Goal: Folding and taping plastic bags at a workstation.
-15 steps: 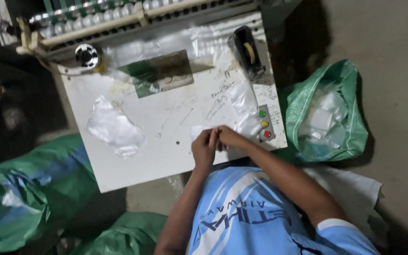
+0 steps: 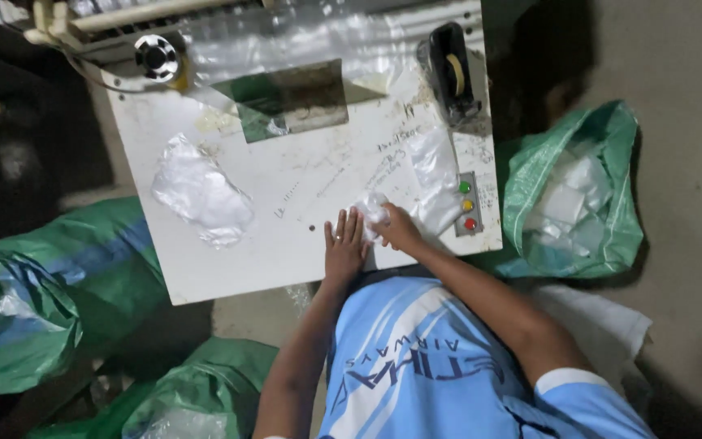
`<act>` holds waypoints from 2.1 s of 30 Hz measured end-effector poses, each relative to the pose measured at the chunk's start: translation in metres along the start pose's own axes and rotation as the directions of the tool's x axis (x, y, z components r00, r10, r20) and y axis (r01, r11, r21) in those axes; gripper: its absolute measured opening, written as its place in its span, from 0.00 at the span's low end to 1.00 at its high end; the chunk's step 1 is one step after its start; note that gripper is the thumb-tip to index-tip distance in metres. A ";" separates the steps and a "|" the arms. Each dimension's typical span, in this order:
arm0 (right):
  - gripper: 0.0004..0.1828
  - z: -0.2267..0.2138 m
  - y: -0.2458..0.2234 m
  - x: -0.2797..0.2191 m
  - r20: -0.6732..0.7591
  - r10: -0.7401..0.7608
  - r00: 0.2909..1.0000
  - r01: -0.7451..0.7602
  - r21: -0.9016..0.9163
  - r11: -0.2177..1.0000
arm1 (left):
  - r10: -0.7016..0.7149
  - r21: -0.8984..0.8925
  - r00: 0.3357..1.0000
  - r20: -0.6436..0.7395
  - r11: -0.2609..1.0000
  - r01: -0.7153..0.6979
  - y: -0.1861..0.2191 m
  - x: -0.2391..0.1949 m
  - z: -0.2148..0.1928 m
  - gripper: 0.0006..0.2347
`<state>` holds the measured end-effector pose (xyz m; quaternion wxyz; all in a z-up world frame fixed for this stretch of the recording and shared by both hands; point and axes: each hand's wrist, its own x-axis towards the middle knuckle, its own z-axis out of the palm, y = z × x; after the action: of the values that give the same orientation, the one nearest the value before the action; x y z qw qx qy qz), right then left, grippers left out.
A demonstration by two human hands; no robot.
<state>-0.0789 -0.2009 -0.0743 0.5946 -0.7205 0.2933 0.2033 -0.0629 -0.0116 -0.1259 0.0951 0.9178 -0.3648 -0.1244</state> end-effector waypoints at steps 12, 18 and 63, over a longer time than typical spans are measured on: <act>0.26 0.000 0.003 -0.040 0.489 -0.747 0.450 0.679 -0.731 -0.070 | -0.024 -0.093 0.978 -0.205 0.996 0.005 -0.033 0.043 -0.007 0.16; 0.31 0.007 0.061 -0.009 0.221 -0.634 0.741 0.468 -0.847 0.251 | 0.133 -0.115 0.981 -0.138 0.982 -0.149 -0.025 0.038 -0.015 0.10; 0.14 -0.089 -0.028 0.036 -0.428 -0.058 0.902 0.118 0.116 0.986 | -0.510 -0.896 0.793 0.333 0.093 0.435 -0.016 0.028 -0.081 0.07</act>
<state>-0.0385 -0.2913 -0.0577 0.5743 -0.7166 0.3958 -0.0058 -0.0086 -0.0133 -0.0574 0.5861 0.7420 0.1010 -0.3096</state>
